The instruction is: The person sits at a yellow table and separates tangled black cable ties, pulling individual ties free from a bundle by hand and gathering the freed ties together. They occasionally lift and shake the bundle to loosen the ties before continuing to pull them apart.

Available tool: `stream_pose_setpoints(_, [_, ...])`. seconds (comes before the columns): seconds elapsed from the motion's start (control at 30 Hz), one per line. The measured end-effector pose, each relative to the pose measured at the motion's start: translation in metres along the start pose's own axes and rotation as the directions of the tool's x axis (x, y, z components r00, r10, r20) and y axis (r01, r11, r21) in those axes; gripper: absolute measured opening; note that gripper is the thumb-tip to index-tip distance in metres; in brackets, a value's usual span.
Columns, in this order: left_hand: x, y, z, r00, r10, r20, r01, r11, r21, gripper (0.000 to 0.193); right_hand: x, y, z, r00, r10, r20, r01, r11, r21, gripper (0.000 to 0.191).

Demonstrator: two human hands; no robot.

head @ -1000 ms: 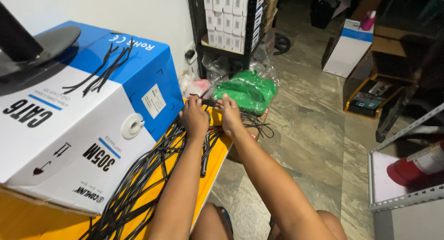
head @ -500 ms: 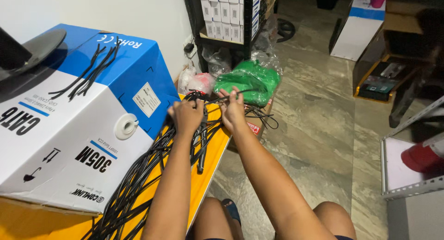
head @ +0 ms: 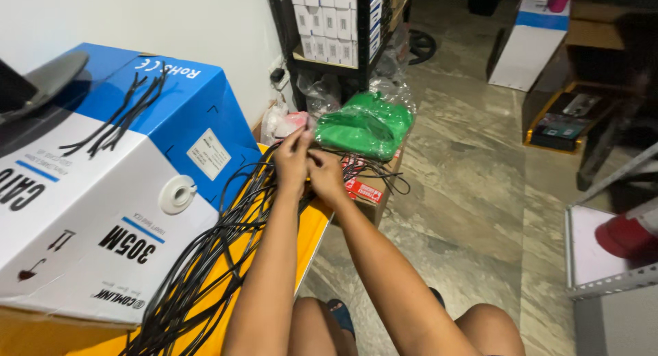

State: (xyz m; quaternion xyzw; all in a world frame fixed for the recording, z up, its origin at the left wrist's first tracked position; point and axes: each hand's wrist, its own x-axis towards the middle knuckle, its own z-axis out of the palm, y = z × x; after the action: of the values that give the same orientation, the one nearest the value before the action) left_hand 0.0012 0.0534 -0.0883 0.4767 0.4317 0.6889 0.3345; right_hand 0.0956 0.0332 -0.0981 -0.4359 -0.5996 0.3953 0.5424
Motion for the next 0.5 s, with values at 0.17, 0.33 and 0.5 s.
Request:
stream_pose_setpoints(0.17, [0.002,-0.015,-0.017,0.982,-0.112,0.151,0.178,0.816,-0.55,0.014,0.001,0.01,-0.002,0.998,0.06,0.001,-0.06,0.996,0.064,0.025])
stream_pose_setpoints(0.33, [0.005,-0.017,-0.018,0.981,-0.146,0.132,0.196,0.708,-0.678,0.017,-0.001,0.011,-0.011,0.997,0.067,0.036,-0.072,0.983,0.168,0.028])
stream_pose_setpoints(0.5, [0.005,-0.022,-0.006,0.992,-0.094,-0.084,0.051,0.909,-0.413,0.022,0.006,0.014,-0.015,0.995,0.093,0.031,-0.096,0.878,0.469,0.036])
